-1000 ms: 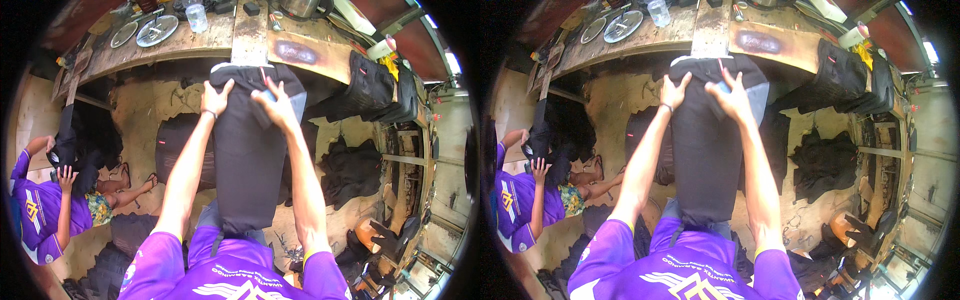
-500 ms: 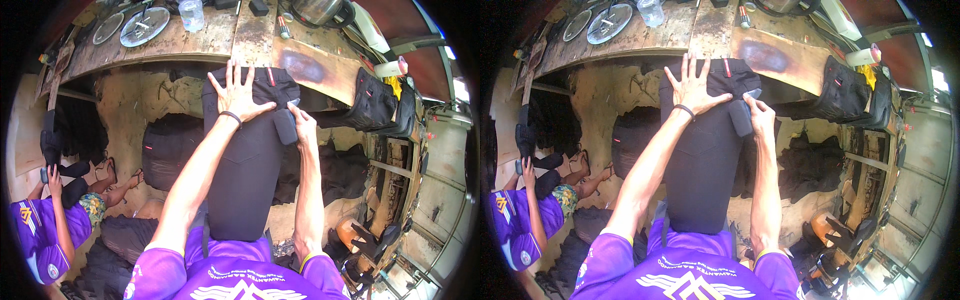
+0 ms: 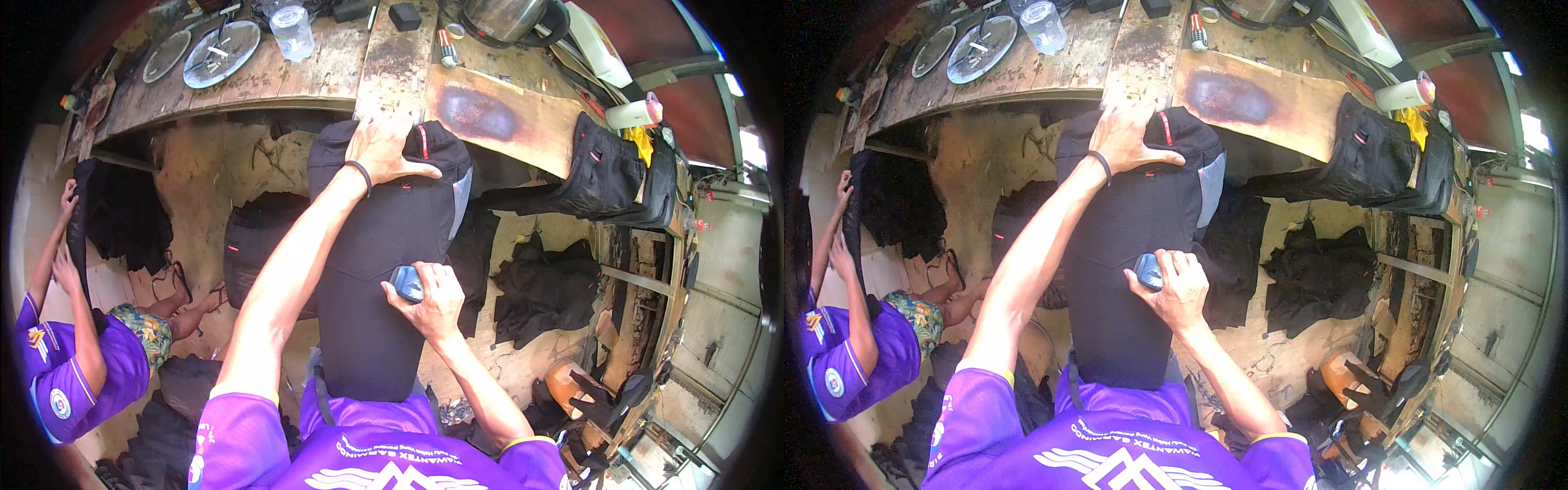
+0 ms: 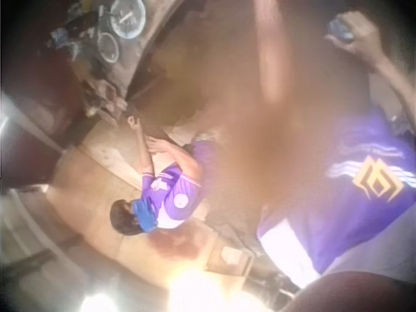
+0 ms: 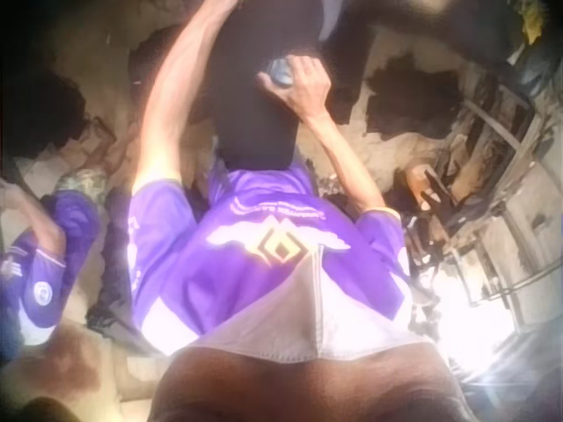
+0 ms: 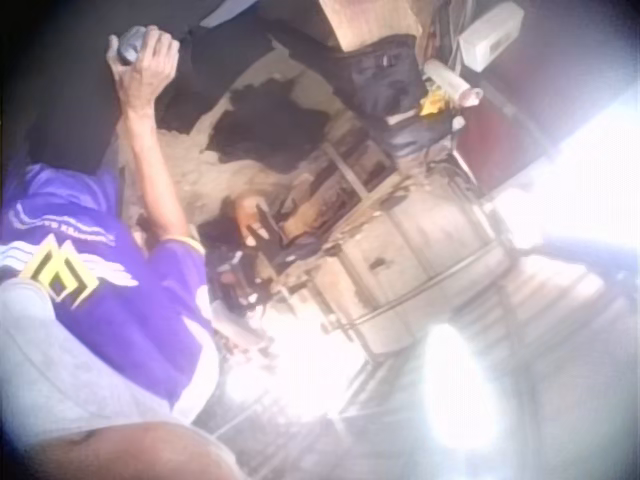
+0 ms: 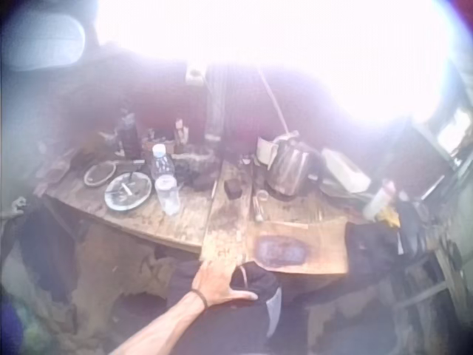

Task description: The person irons a pair of black trousers on a wooden board using a handheld iron. They repeatedly smooth the fabric, flip the garment, and adjust its position to cover different sections.

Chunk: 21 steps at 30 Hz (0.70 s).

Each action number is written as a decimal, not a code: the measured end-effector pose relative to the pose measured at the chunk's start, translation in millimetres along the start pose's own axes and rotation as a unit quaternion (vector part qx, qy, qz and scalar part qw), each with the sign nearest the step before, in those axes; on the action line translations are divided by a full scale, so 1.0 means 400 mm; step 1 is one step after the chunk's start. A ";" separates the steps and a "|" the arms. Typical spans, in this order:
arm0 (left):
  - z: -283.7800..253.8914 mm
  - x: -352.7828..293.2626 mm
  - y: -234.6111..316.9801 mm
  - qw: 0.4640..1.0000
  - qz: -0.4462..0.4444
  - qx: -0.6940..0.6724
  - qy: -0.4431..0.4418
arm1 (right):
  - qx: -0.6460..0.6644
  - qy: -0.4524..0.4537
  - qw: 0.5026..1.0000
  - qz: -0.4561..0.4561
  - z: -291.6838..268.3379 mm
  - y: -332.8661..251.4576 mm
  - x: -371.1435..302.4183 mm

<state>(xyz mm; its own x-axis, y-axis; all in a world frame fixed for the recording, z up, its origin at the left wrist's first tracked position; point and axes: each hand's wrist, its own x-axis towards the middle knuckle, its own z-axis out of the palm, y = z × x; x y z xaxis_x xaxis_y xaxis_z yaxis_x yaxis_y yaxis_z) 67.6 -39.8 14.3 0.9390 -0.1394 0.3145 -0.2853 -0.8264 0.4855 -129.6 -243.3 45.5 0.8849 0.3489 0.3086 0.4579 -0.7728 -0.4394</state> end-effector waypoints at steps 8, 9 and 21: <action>-0.002 0.137 -0.045 0.987 -0.021 0.076 -0.138 | 0.040 -0.053 0.998 0.012 -0.016 0.016 0.037; 0.001 0.157 -0.052 0.986 0.001 0.089 -0.138 | 0.033 -0.069 0.997 0.010 -0.014 0.025 0.052; 0.014 0.177 -0.059 0.979 -0.011 0.121 -0.161 | 0.010 -0.060 0.998 -0.014 -0.037 0.018 0.010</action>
<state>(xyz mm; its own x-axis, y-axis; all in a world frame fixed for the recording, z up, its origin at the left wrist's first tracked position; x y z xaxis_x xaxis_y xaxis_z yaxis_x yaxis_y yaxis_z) 142.0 -33.2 20.7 0.9675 -0.2527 0.0131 -0.2467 -0.9307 0.2700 -124.0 -255.2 56.1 0.8750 0.4326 0.2175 0.4832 -0.7515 -0.4492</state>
